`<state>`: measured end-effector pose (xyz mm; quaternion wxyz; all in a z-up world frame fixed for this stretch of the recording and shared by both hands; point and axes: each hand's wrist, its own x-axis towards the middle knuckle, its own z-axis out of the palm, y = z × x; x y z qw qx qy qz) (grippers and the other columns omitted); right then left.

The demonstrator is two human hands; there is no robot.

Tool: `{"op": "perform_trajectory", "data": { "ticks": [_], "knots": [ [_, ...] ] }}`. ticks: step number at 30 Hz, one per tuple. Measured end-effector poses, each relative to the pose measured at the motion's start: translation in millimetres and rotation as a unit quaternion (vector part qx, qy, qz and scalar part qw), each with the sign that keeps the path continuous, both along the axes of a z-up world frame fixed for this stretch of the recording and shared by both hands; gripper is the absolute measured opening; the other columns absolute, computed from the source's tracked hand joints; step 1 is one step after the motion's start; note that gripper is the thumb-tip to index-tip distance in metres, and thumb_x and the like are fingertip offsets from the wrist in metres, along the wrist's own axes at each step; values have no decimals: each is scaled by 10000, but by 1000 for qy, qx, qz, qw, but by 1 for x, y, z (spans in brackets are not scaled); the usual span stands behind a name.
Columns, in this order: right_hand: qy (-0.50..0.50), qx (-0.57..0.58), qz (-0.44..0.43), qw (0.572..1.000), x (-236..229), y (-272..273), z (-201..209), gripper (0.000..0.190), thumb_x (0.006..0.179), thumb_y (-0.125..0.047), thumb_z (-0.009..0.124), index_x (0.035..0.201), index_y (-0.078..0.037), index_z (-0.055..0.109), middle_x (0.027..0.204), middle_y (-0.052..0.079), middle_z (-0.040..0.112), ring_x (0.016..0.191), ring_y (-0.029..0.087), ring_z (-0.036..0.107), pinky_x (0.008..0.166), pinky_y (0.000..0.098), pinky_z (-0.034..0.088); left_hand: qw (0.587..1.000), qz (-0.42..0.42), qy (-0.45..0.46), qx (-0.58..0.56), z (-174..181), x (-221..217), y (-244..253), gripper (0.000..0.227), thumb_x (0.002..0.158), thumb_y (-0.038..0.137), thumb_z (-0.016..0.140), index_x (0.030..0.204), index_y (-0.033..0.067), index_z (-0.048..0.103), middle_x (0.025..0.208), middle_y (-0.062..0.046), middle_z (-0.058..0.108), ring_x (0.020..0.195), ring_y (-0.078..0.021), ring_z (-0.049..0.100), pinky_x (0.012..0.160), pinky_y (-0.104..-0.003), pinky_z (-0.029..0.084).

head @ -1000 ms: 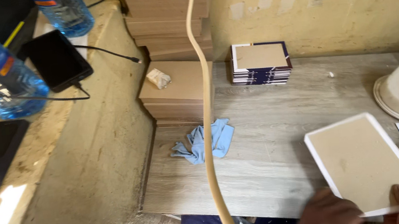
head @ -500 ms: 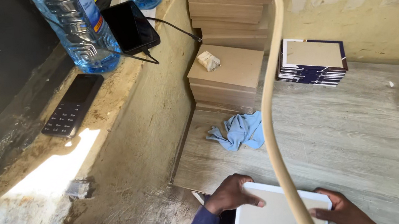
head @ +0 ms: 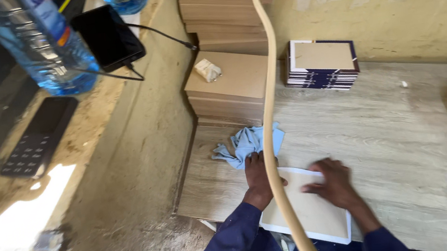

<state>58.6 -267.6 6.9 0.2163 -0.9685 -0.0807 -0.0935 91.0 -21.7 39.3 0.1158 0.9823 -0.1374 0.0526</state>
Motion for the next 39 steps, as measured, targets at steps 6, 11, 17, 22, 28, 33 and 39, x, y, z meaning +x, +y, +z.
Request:
{"op": "perform_trajectory", "data": {
  "ticks": [6,11,17,22,28,33,39],
  "knots": [
    [198,-115,35,973,11,51,-2,530,771,-391,909,1229,-285,665,1148,-86,636,1193,190,555,1129,440,359,981,-125,72,126,-15,-36,-21,212,1066,261,686,1226,122,706,1111,-21,699,1090,-249,653,1015,-375,431],
    [-162,-148,12,975,-54,76,-7,275,979,-329,679,1162,-177,815,1243,47,795,1135,287,725,1179,464,485,991,-57,-107,-61,-15,-88,-20,542,1025,224,499,1480,-63,562,1402,-234,619,1337,-437,518,1190,-569,337],
    [-81,-169,36,982,-56,55,7,500,1050,-385,494,1458,-138,641,1351,38,753,1362,242,638,1302,509,271,985,-8,-97,-146,18,-93,-28,543,941,265,538,1444,111,673,1286,-226,633,1255,-440,542,1120,-599,349],
    [-147,-297,-79,940,-68,69,-16,605,1072,-488,450,1445,-44,623,1526,249,614,1423,395,594,1280,481,379,988,9,-120,-101,9,-91,-36,480,961,291,537,1366,90,697,1256,-230,654,1238,-438,555,1101,-575,378],
    [-173,-245,-79,951,-78,49,-7,560,1012,-543,530,1297,-102,722,1429,197,704,1328,353,677,1224,456,432,990,29,-133,-47,8,-93,-35,444,953,294,562,1343,104,655,1279,-225,630,1235,-417,560,1096,-577,404],
    [-190,-329,-91,921,-78,45,-3,741,982,-675,516,1246,-24,750,1371,238,744,1244,327,744,1194,434,530,988,23,-145,-53,-16,-88,-39,767,975,268,470,1721,161,324,1789,-145,262,1664,-393,149,1355,-553,72],
    [74,-188,55,978,32,40,42,212,1009,-313,583,814,-253,640,758,11,717,754,291,697,591,490,525,976,11,-141,-164,8,-90,-33,471,913,172,505,1332,26,662,1351,-250,638,1339,-441,538,1179,-594,357]
  ]
}}
